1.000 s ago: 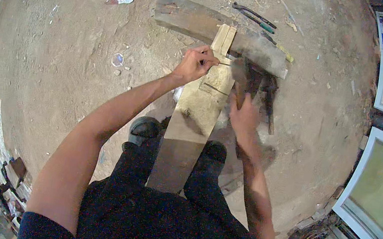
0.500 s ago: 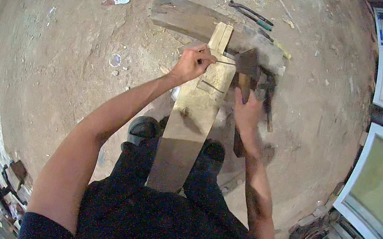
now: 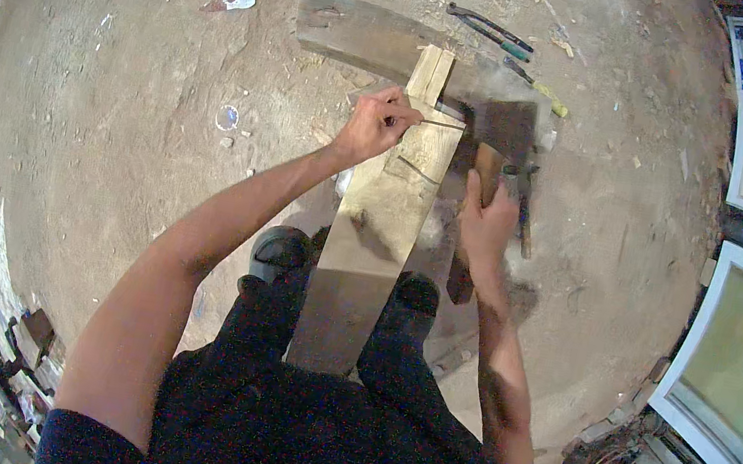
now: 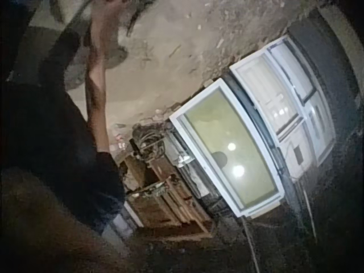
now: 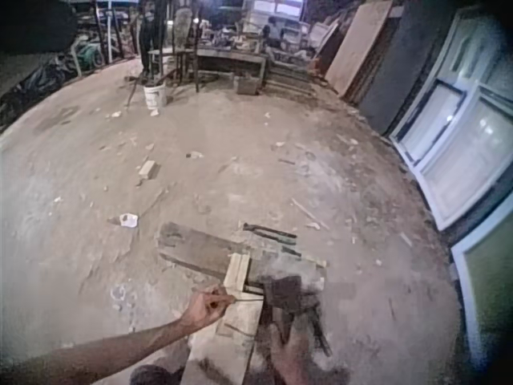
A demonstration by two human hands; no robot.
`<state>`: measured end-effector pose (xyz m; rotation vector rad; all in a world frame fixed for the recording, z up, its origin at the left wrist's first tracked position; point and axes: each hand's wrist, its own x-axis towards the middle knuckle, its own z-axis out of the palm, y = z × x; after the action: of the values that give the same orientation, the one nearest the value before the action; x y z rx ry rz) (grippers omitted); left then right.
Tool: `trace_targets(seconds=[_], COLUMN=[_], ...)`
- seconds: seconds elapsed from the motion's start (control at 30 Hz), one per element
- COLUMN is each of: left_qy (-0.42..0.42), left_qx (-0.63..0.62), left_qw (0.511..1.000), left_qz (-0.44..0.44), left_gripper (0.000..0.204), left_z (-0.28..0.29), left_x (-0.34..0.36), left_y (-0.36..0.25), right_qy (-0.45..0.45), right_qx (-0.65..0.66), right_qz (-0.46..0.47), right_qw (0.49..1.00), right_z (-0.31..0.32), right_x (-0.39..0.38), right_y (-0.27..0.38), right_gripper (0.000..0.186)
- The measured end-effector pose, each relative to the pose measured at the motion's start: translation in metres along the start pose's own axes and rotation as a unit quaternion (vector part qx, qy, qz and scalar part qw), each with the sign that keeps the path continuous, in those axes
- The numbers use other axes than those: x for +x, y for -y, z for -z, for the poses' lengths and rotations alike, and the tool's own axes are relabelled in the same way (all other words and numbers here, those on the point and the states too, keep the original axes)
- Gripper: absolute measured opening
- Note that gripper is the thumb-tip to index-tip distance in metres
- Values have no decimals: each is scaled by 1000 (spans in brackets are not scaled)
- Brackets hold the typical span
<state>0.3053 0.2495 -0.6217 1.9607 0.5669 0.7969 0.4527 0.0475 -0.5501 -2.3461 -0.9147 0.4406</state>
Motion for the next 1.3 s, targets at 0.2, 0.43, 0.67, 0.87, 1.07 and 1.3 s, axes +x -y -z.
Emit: trace_targets(seconds=[0.2, 0.43, 0.67, 0.87, 1.07, 1.3], left_qy=[-4, 16, 8, 34, 14, 14], left_qx=[-2, -11, -13, 2, -16, 15], left_qw=[1000, 998, 999, 999, 999, 1000], left_qz=[-6, 54, 28, 37, 32, 9], left_gripper=[16, 16, 17, 13, 14, 19], left_z=[-5, 0, -2, -1, -2, -1], left_x=[3, 1, 2, 0, 2, -1], left_y=[5, -4, -2, 6, 2, 3], right_qy=[49, 29, 24, 14, -7, -24], right_qx=[-156, 5, -188, -8, -124, -12], right_qz=[6, -10, 56, -10, 76, 99], right_qw=[986, 1000, 980, 1000, 989, 995], right_z=[-9, 3, -17, -5, -35, -1], right_x=[-9, -3, -8, -8, -5, -2], right_y=[5, 10, -6, 0, -21, 8], right_gripper=[38, 48, 47, 51, 35, 38])
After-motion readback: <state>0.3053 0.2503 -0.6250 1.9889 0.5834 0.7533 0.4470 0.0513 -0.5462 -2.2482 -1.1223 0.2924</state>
